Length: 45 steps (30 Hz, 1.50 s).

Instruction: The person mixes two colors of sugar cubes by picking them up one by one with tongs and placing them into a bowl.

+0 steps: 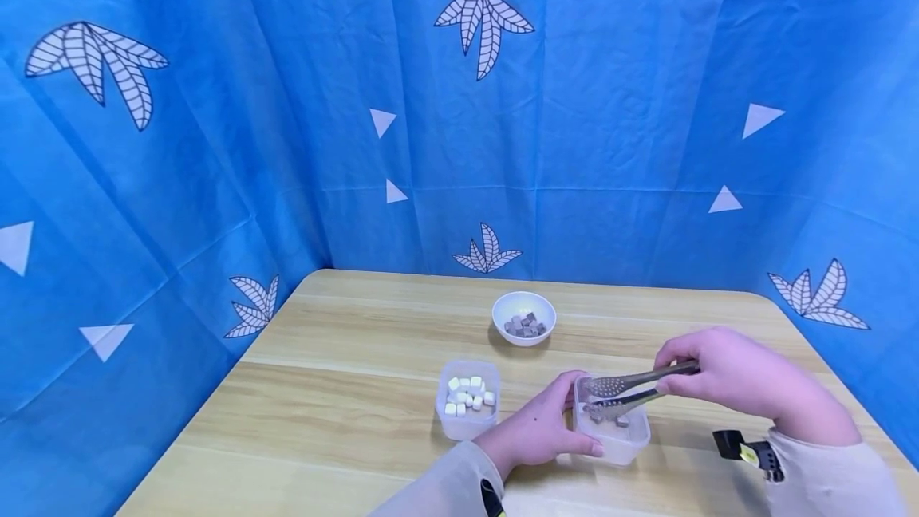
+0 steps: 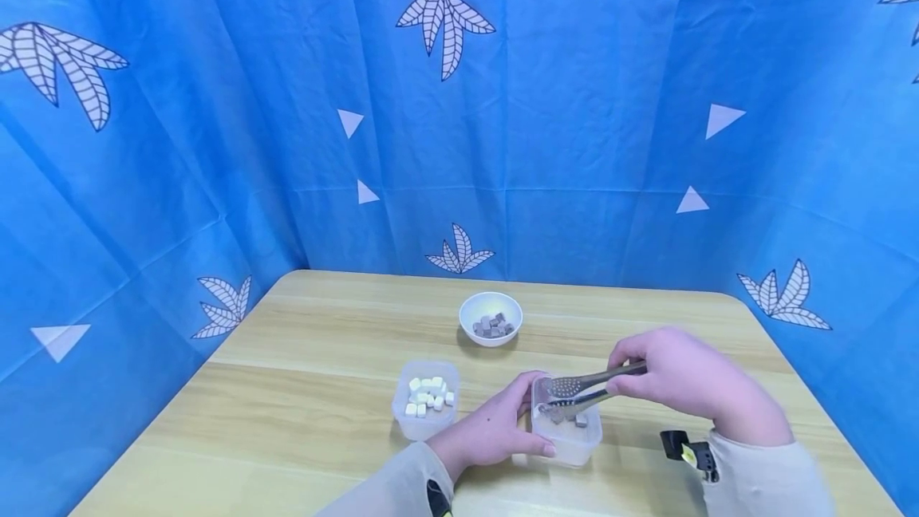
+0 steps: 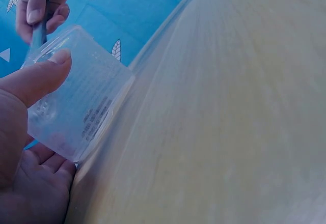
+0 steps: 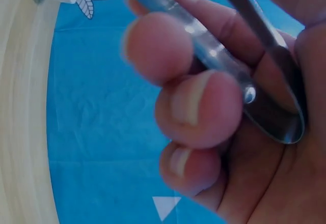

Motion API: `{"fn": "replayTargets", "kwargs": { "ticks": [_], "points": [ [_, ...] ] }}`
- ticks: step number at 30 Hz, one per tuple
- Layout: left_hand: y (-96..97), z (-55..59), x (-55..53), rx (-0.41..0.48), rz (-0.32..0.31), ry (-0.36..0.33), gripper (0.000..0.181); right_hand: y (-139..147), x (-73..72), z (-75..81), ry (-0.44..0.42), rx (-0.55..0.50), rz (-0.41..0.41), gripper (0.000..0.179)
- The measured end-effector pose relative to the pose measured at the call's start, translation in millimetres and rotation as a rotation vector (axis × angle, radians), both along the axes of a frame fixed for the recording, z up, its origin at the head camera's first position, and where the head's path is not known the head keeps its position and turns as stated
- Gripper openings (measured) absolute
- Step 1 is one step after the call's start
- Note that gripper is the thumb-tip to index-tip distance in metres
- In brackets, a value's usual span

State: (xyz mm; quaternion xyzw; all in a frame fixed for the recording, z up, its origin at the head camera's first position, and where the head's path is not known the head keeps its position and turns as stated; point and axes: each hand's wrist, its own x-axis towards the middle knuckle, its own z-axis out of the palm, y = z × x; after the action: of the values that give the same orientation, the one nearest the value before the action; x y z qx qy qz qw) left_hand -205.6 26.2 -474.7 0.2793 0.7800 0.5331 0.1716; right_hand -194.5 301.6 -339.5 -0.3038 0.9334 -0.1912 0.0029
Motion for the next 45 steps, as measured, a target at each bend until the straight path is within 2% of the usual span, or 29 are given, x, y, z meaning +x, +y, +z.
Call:
{"fn": "replayTargets", "kwargs": {
  "ticks": [4, 10, 12, 17, 24, 36, 45],
  "points": [
    [-0.8, -0.1, -0.1, -0.009, 0.004, -0.001, 0.090, -9, -2.8, -5.2, -0.026, 0.028, 0.025, 0.009],
    [-1.1, 1.6, 0.6, -0.014, 0.007, -0.013, 0.090, -19, -5.2, -10.8, -0.065, 0.088, -0.041, 0.011],
    [-1.0, 2.3, 1.0, -0.015, 0.004, -0.009, 0.089, -20, -5.1, -12.2, -0.059, 0.101, -0.050, 0.011],
    [-0.6, 4.0, 1.5, -0.019, 0.001, 0.001, 0.088, -23, -4.5, -14.8, -0.018, 0.109, -0.013, 0.009],
    [-0.6, 4.4, 2.1, -0.021, 0.005, -0.005, 0.088, -24, -6.0, -15.8, -0.015, 0.132, -0.013, 0.008],
    [-0.3, 4.9, 0.8, 0.007, -0.027, 0.014, 0.090, -13, -1.0, -3.9, 0.002, 0.087, -0.008, 0.005],
    [-0.4, 1.6, 0.1, -0.011, -0.006, 0.006, 0.090, 1, 3.0, 4.2, 0.066, 0.029, 0.016, 0.004]
  ]
}}
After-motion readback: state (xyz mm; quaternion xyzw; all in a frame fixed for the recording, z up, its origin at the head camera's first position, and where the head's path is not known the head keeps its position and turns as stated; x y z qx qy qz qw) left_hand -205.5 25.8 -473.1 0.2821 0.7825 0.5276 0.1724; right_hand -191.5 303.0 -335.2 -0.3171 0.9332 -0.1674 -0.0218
